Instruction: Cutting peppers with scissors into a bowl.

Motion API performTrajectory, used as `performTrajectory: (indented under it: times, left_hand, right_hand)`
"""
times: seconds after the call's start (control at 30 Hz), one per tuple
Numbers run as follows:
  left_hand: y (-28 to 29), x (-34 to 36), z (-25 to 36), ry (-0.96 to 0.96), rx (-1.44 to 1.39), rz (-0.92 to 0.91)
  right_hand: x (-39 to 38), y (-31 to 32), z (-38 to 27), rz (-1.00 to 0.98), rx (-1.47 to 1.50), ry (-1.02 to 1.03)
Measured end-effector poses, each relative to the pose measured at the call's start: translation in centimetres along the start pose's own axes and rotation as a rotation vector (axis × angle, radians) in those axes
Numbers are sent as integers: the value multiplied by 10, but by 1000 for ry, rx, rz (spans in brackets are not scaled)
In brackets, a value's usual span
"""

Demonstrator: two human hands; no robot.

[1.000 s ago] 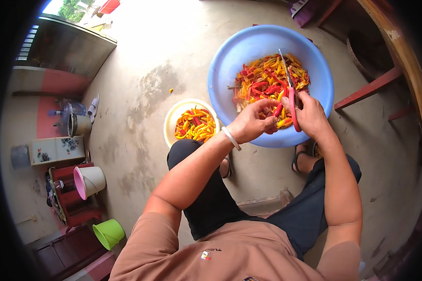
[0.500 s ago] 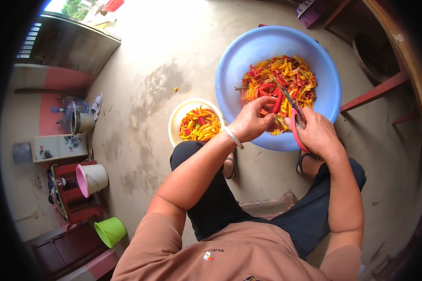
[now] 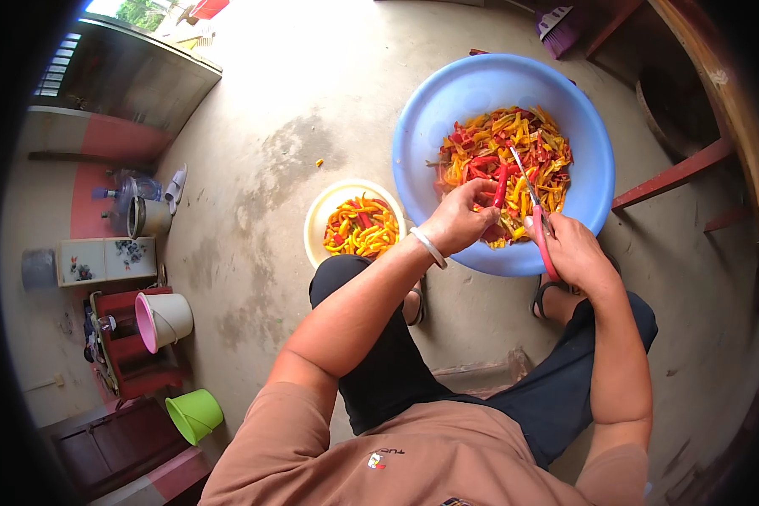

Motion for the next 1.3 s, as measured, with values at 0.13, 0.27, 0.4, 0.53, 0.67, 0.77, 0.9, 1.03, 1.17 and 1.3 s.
performTrajectory:
  times: [0.13, 0.27, 0.4, 0.53, 0.67, 0.77, 0.9, 1.03, 1.17, 1.3]
  left_hand:
    - [-5, 0, 2, -45, -39, -15]
    - [-1, 2, 2, -123, 10, 15]
    - [3, 3, 0, -128, 205, 54]
    - [0, -1, 1, -19, -19, 13]
    - [3, 3, -6, 47, -198, 43]
    - [4, 5, -2, 40, -217, 86]
    - [8, 4, 0, -8, -133, 146]
    - [11, 4, -2, -18, -142, 162]
    - [13, 3, -1, 6, -137, 141]
    - [12, 2, -1, 50, -170, 114]
  right_hand:
    - [-6, 1, -18, -4, 23, 52]
    - [-5, -1, -25, -32, -87, 10]
    - [-1, 0, -20, 4, -156, 38]
    - [3, -9, -18, 11, -135, 48]
    - [3, -10, -19, 6, -63, 37]
    - [2, -10, -18, -34, -20, -2]
    - [-6, -12, -33, -101, -91, -63]
    - [-1, -15, -32, -43, -122, -25]
    - [2, -21, -30, -8, -136, 31]
    - [3, -26, -31, -10, -138, 16]
Point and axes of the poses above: each hand's wrist, its own x-axis towards the middle knuckle, its own y-axis out of the back of the hand, z = x × y, the point moved 8 cm from there along x, towards the middle knuckle, and after that the axes turned 9 degrees about x, right-handed, at the moved point
